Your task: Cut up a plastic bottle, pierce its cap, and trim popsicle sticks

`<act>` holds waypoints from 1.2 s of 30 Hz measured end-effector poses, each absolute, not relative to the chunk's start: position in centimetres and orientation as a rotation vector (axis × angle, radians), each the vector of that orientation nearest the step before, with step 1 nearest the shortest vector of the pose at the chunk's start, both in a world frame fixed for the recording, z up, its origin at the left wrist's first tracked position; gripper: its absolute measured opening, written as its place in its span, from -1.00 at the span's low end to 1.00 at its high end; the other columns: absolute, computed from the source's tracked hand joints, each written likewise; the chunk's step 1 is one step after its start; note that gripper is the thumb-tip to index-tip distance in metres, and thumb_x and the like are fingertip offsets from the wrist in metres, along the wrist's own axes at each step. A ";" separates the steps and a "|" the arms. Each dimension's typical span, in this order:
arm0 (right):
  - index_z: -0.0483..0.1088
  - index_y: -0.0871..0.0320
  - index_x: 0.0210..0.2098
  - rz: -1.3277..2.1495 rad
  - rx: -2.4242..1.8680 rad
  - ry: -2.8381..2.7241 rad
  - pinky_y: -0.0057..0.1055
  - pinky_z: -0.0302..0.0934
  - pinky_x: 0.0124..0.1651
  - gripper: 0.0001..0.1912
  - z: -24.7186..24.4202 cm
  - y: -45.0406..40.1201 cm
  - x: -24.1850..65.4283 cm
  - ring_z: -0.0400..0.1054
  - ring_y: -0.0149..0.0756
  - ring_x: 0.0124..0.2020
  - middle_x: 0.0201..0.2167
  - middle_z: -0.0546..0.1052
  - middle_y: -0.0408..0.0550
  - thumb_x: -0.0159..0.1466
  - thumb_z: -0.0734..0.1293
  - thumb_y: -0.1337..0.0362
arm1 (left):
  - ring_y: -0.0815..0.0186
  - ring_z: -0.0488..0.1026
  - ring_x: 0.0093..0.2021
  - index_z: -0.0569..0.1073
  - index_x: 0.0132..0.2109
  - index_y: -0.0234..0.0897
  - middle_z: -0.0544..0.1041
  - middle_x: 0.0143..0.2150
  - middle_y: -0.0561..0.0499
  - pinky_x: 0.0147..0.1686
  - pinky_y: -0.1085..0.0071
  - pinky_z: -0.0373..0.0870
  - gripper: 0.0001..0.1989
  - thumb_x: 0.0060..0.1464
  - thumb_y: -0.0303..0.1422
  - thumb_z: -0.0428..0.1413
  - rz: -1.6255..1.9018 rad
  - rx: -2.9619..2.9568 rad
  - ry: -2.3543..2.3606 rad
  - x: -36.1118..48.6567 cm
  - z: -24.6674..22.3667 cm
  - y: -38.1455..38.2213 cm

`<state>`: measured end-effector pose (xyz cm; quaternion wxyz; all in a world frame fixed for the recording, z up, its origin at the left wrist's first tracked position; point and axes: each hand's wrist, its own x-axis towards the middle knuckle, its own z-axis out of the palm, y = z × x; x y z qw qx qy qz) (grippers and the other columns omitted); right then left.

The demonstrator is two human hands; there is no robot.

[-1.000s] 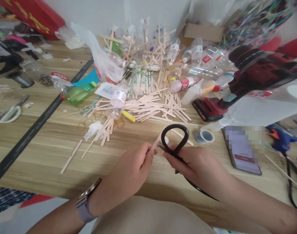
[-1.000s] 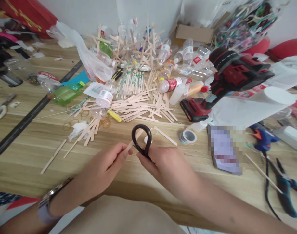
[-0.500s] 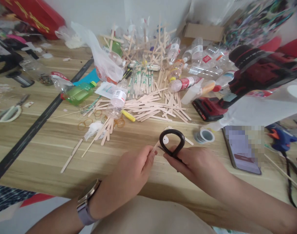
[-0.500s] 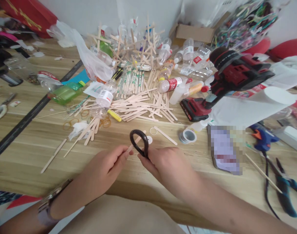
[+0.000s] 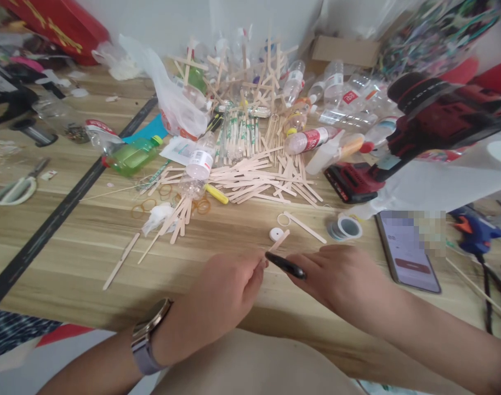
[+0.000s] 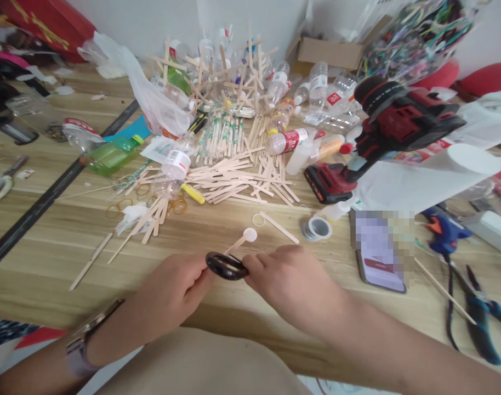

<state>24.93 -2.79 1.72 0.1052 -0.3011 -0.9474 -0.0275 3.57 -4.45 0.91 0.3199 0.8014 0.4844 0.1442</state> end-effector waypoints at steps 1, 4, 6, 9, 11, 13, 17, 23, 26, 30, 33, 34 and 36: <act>0.33 0.17 -0.41 -0.064 -0.880 -2.801 -0.33 -0.16 -0.51 -0.61 1.7 -2.8 25.0 0.21 -0.36 -0.66 -0.61 0.39 -0.18 0.44 0.01 0.42 | 0.30 0.41 -0.44 0.36 -0.34 -0.24 0.51 -0.43 0.04 -0.45 0.40 0.14 -0.71 0.31 -0.36 -0.16 0.374 2.107 1.258 3.5 0.9 -4.5; 0.30 0.16 -0.46 -0.048 -0.865 -2.826 -0.33 -0.16 -0.53 -0.60 1.5 -2.9 25.2 0.19 -0.37 -0.68 -0.63 0.37 -0.17 0.43 0.00 0.45 | 0.28 0.45 -0.41 0.38 -0.30 -0.24 0.53 -0.40 0.02 -0.43 0.38 0.16 -0.73 0.31 -0.39 -0.16 0.356 2.141 1.231 3.5 0.9 -4.5; 0.28 0.15 -0.51 -0.057 -0.903 -2.797 -0.32 -0.19 -0.54 -0.56 1.3 -3.0 25.2 0.17 -0.38 -0.71 -0.68 0.35 -0.17 0.44 0.00 0.41 | 0.29 0.43 -0.46 0.38 -0.31 -0.25 0.51 -0.45 0.03 -0.47 0.38 0.13 -0.72 0.31 -0.39 -0.16 0.324 2.188 1.232 3.6 1.0 -4.4; 0.24 0.14 -0.59 0.213 -1.103 -2.678 -0.35 -0.17 -0.58 -0.52 1.3 -3.2 25.0 0.17 -0.41 -0.75 -0.74 0.32 -0.17 0.46 0.05 0.27 | 0.28 0.43 -0.49 0.39 -0.30 -0.26 0.49 -0.48 0.03 -0.48 0.36 0.14 -0.72 0.32 -0.39 -0.16 0.272 2.271 1.267 3.8 1.0 -4.5; 0.25 0.15 -0.61 0.643 -1.274 -2.522 -0.44 -0.08 -0.60 -0.51 1.4 -3.4 24.7 0.21 -0.45 -0.73 -0.73 0.35 -0.18 0.44 0.09 0.21 | 0.24 0.45 -0.45 0.41 -0.23 -0.27 0.52 -0.45 0.00 -0.47 0.35 0.17 -0.74 0.31 -0.40 -0.16 0.255 2.348 1.280 4.0 0.9 -4.7; 0.28 0.15 -0.62 1.049 -1.383 -2.308 -0.53 0.02 -0.61 -0.51 1.5 -3.5 24.4 0.27 -0.48 -0.70 -0.71 0.39 -0.19 0.43 0.11 0.20 | 0.20 0.46 -0.44 0.42 -0.18 -0.28 0.53 -0.42 -0.03 -0.48 0.34 0.18 -0.74 0.28 -0.45 -0.17 0.234 2.438 1.272 4.1 0.6 -4.9; 0.30 0.15 -0.59 0.944 -1.360 -2.341 -0.50 0.03 -0.62 -0.52 1.2 -3.7 24.3 0.27 -0.45 -0.70 -0.70 0.40 -0.17 0.44 0.11 0.21 | 0.19 0.47 -0.44 0.43 -0.17 -0.29 0.54 -0.40 -0.06 -0.48 0.35 0.23 -0.71 0.28 -0.47 -0.19 0.195 2.417 1.249 4.2 0.4 -4.9; 0.41 0.27 -0.36 -0.393 -0.792 -2.792 -0.35 -0.01 -0.56 -0.63 0.7 -3.5 25.1 0.18 -0.33 -0.65 -0.63 0.37 -0.09 0.34 0.03 0.55 | 0.26 0.52 -0.30 0.45 -0.09 -0.22 0.58 -0.30 0.00 -0.27 0.39 0.37 -0.74 0.31 -0.37 -0.13 0.299 2.096 1.180 4.1 1.4 -4.1; 0.44 0.33 -0.30 -0.593 -0.715 -2.780 -0.38 0.01 -0.55 -0.64 0.7 -3.4 25.2 0.20 -0.37 -0.64 -0.61 0.40 -0.08 0.33 0.04 0.55 | 0.27 0.52 -0.32 0.43 -0.04 -0.21 0.59 -0.28 0.00 -0.31 0.40 0.39 -0.75 0.31 -0.35 -0.11 0.279 2.077 1.173 4.2 1.6 -4.1; 0.44 0.23 -0.43 -0.070 -0.984 -2.667 -0.42 0.02 -0.57 -0.58 0.6 -3.6 24.7 0.26 -0.40 -0.67 -0.64 0.42 -0.11 0.41 0.05 0.42 | 0.25 0.50 -0.39 0.42 -0.08 -0.28 0.57 -0.36 -0.05 -0.38 0.37 0.40 -0.74 0.26 -0.49 -0.14 0.180 2.349 1.273 4.6 0.9 -4.6; 0.37 0.17 -0.60 0.870 -1.378 -2.256 -0.51 0.10 -0.60 -0.49 0.8 -4.0 23.7 0.32 -0.43 -0.67 -0.66 0.44 -0.13 0.44 0.11 0.20 | 0.20 0.51 -0.41 0.40 -0.10 -0.35 0.56 -0.37 -0.11 -0.46 0.35 0.40 -0.73 0.21 -0.58 -0.16 0.166 2.648 1.293 4.9 0.2 -5.0; 0.35 0.17 -0.63 1.115 -1.448 -2.102 -0.53 0.14 -0.60 -0.46 0.9 -4.1 23.5 0.33 -0.44 -0.67 -0.66 0.45 -0.12 0.44 0.11 0.17 | 0.18 0.52 -0.40 0.39 -0.08 -0.37 0.56 -0.36 -0.13 -0.48 0.34 0.40 -0.72 0.22 -0.58 -0.17 0.192 2.716 1.292 4.9 0.0 -5.0; 0.34 0.18 -0.64 1.248 -1.477 -1.998 -0.54 0.16 -0.59 -0.44 0.9 -4.2 23.3 0.34 -0.44 -0.67 -0.66 0.45 -0.12 0.45 0.10 0.16 | 0.15 0.53 -0.39 0.38 -0.04 -0.41 0.57 -0.34 -0.15 -0.49 0.32 0.41 -0.71 0.23 -0.58 -0.18 0.240 2.770 1.301 4.8 -0.1 -4.9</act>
